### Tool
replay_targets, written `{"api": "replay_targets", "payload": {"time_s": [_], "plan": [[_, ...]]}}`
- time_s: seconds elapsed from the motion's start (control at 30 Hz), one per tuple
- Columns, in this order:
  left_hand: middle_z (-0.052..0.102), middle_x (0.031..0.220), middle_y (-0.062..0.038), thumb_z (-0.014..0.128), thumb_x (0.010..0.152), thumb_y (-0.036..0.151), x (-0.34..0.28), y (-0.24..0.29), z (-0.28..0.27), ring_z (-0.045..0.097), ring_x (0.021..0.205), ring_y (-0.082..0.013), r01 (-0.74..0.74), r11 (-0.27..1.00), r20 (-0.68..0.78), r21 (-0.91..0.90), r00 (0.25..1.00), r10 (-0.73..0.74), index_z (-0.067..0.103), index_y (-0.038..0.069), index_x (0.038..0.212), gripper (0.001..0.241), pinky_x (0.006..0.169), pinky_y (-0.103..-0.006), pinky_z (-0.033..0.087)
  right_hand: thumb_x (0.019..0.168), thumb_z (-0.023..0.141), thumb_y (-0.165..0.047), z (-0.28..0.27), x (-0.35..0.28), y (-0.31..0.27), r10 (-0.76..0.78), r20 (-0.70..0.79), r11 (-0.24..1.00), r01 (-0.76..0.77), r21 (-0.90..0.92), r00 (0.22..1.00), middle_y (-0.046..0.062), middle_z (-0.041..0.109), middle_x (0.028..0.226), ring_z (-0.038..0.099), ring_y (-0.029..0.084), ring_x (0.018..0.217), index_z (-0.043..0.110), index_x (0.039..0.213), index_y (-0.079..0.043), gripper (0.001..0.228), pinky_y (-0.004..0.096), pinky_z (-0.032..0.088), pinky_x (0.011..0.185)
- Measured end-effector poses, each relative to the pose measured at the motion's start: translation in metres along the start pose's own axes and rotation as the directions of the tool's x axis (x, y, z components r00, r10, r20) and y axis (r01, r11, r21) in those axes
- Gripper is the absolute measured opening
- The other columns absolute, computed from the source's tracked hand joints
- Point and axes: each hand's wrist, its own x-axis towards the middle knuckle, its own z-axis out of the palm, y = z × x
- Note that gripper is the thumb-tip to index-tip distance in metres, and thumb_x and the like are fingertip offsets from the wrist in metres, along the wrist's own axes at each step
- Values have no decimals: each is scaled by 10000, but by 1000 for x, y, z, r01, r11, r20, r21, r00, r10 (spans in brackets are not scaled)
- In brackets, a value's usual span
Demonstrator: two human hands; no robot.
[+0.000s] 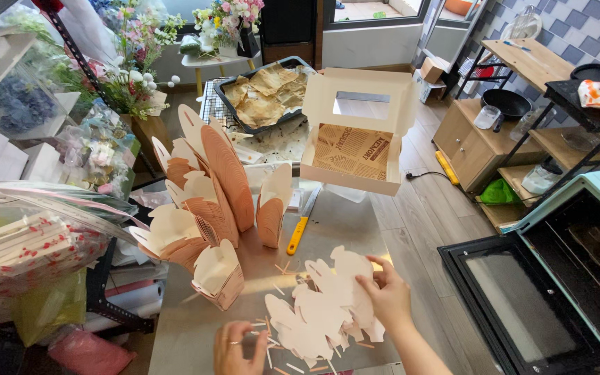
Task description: The person repeatedly folds flat paper pieces into small decorative boxes and stacks them on the table. The hands pick up each piece, fold along pre-scored lines, and place the finished box into a growing pile.
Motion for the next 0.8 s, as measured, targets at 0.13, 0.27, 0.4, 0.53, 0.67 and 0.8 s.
{"api": "replay_targets", "payload": {"time_s": [0.13, 0.27, 0.4, 0.53, 0.67, 0.8], "plan": [[676, 956, -80, 762, 807, 218, 26, 36, 10, 638, 967, -326, -168, 983, 267, -81, 946, 183, 668, 122, 885, 155, 849, -431, 497, 863, 800, -189, -9, 9, -8, -154, 55, 956, 163, -244, 987, 167, 753, 818, 658, 190, 745, 659, 1233, -165, 397, 340, 511, 656], [711, 1069, -78, 768, 822, 281, 69, 66, 13, 669, 1050, -298, 26, 996, 425, -82, 905, 11, 694, 105, 1028, 280, 892, -402, 510, 896, 772, -156, -11, 9, -22, -220, 55, 966, 225, -130, 974, 92, 812, 923, 706, 100, 797, 663, 1085, -92, 227, 298, 532, 674], [693, 1254, -63, 884, 781, 326, 92, 78, 13, 703, 1103, -209, 337, 940, 676, -51, 705, -216, 464, 137, 1434, 800, 928, -332, 546, 889, 718, -63, -26, 0, -46, -141, 326, 874, -37, 484, 935, 97, 809, 947, 731, 90, 840, 648, 1125, -95, 248, 275, 560, 747], [759, 1185, -164, 752, 949, 234, 97, 99, 28, 707, 996, -204, 700, 670, 958, -246, 282, 58, 696, -45, 1284, 439, 867, -328, 579, 898, 745, -62, -36, -17, -84, -369, 148, 916, 333, 224, 917, 50, 821, 1009, 758, 137, 910, 724, 1114, -100, 220, 280, 575, 812], [713, 1199, -80, 695, 912, 97, 87, 118, 35, 711, 1037, -155, 896, 261, 932, -360, 356, 67, 614, 3, 1297, 404, 878, -326, 583, 884, 781, -154, -44, -48, -112, -869, 236, 375, 890, -260, 435, 3, 788, 1084, 758, 239, 1054, 689, 1172, -191, 304, 376, 539, 959], [734, 1151, -75, 663, 888, 83, 85, 122, 29, 736, 981, -153, 924, 189, 935, -334, 350, -59, 636, 18, 1254, 373, 830, -318, 609, 747, 817, -317, -46, -63, -114, -882, 300, 294, 922, -251, 363, 159, 708, 1280, 629, 398, 1213, 641, 1293, -98, 614, 473, 432, 1032]]}}
